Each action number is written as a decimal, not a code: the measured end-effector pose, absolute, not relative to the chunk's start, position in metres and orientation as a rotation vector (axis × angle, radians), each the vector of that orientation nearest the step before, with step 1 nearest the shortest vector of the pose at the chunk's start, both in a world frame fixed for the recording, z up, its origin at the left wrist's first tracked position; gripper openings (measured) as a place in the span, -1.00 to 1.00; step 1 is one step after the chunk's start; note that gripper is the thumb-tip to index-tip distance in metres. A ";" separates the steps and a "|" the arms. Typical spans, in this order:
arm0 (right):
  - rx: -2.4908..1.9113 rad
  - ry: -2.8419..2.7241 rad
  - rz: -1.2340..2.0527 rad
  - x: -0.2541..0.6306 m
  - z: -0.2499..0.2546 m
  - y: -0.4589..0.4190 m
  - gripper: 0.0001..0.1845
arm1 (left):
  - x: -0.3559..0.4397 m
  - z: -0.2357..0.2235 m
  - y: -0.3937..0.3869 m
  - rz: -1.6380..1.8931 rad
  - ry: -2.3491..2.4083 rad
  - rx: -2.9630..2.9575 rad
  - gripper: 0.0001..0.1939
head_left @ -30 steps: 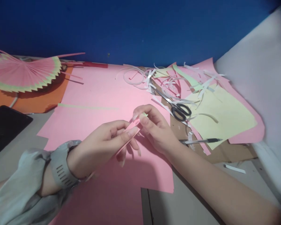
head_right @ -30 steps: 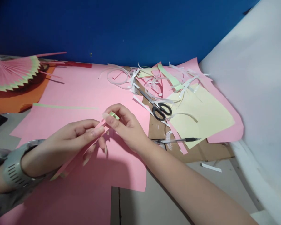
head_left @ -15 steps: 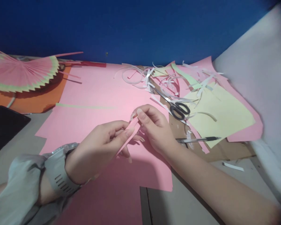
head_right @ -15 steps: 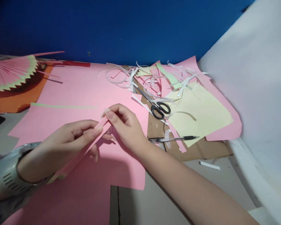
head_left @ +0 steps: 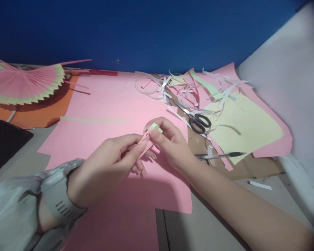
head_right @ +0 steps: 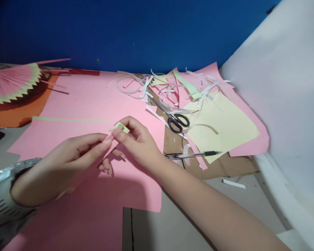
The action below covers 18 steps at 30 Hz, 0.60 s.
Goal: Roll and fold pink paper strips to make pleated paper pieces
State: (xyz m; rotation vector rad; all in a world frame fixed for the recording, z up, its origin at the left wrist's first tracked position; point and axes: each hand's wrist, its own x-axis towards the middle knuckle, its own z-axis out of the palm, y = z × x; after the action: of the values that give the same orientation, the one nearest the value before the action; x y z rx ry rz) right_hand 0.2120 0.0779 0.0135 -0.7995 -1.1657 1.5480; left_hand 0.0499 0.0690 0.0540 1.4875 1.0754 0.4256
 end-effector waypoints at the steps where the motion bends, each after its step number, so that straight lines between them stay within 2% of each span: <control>1: -0.796 -1.166 1.551 0.212 0.014 0.078 -0.90 | 0.049 0.054 0.070 0.425 1.082 1.503 -0.76; 10: -0.928 -1.291 1.368 0.210 0.019 0.076 -0.87 | 0.042 0.056 0.075 0.456 1.195 1.852 -0.74; 18: -0.948 -1.266 1.353 0.210 0.018 0.076 -0.85 | 0.046 0.058 0.077 0.422 1.205 1.968 -0.71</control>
State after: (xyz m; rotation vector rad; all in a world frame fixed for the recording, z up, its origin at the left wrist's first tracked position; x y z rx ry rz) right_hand 0.2101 0.0761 0.0176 -0.9481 -1.2662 1.3529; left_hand 0.0459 0.0769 0.0579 1.9684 1.2054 0.4217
